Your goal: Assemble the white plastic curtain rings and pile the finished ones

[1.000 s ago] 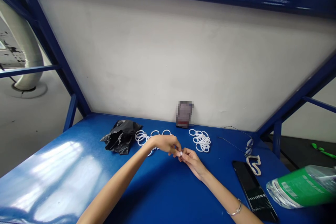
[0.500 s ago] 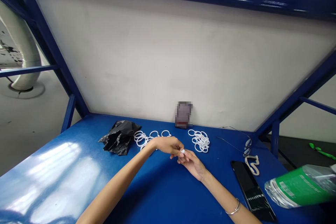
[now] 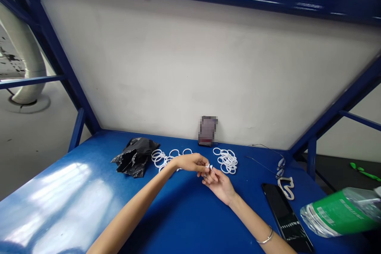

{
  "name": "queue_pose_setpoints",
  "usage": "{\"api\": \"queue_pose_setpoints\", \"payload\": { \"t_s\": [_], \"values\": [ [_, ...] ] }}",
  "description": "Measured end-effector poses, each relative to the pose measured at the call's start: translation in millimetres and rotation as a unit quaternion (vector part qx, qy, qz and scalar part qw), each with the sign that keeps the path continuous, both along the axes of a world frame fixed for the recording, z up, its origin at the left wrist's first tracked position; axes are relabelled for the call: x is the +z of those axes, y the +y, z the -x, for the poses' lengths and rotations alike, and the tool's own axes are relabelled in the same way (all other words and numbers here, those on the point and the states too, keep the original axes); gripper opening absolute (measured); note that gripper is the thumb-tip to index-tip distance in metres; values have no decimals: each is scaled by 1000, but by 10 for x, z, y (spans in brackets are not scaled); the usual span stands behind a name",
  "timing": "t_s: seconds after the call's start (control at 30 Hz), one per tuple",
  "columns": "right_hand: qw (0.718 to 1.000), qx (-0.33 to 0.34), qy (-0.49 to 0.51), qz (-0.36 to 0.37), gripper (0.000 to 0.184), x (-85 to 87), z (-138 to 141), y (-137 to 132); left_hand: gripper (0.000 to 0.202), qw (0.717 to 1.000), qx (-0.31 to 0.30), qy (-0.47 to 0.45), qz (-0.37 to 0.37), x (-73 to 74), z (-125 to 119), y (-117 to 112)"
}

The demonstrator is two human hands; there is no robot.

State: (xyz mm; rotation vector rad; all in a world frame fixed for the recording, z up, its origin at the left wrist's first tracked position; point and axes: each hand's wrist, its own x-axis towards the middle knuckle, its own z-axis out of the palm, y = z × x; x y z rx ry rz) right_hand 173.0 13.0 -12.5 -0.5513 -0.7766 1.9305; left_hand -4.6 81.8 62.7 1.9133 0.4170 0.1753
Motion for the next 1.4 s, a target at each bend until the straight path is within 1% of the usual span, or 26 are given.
{"api": "queue_pose_setpoints", "payload": {
  "t_s": [0.13, 0.23, 0.3, 0.37, 0.43, 0.57, 0.73, 0.8, 0.9, 1.03, 1.1, 1.13, 1.23, 1.3, 1.4],
  "values": [
    [1000, -15, -19, -14, 34, 33, 12, -8, 39, 995, 58, 10, -78, 27, 15, 7],
    [993, -56, -94, -50, 28, 42, 21, -27, 27, 984, 100, 35, -145, 78, 37, 2],
    [980, -82, -161, -86, 30, 34, 30, -39, 25, 977, 114, 51, -175, 105, 59, 5],
    [960, -105, -228, -127, 34, 23, 43, -46, 28, 972, 121, 60, -192, 119, 81, 14],
    [934, -127, -287, -170, 37, 15, 59, -53, 31, 970, 125, 58, -199, 121, 96, 23],
    [879, -171, -366, -253, 33, 26, 78, -79, 33, 962, 133, 64, -231, 122, 78, 3],
    [788, -237, -456, -340, 24, 55, 54, -130, 28, 947, 149, 58, -280, 181, 5, -96],
    [761, -254, -472, -366, 21, 69, 46, -145, 21, 943, 150, 49, -293, 211, -17, -130],
    [735, -272, -482, -391, 17, 89, 50, -163, 11, 939, 144, 36, -311, 232, -34, -152],
    [705, -295, -493, -415, 12, 94, 64, -174, 8, 937, 134, 25, -322, 222, -37, -144],
    [687, -321, -500, -418, 10, 82, 62, -168, 9, 936, 129, 18, -326, 220, -35, -143],
    [676, -337, -505, -418, 14, 73, 59, -162, 9, 937, 126, 14, -326, 223, -33, -145],
    [646, -369, -518, -422, 34, 48, 47, -139, 11, 941, 119, -4, -317, 239, -25, -159],
    [637, -370, -525, -426, 43, 37, 40, -127, 11, 943, 116, -12, -312, 247, -22, -170],
    [628, -363, -538, -430, 46, 26, 35, -119, 10, 942, 114, -20, -315, 250, -27, -184]
  ]
}}
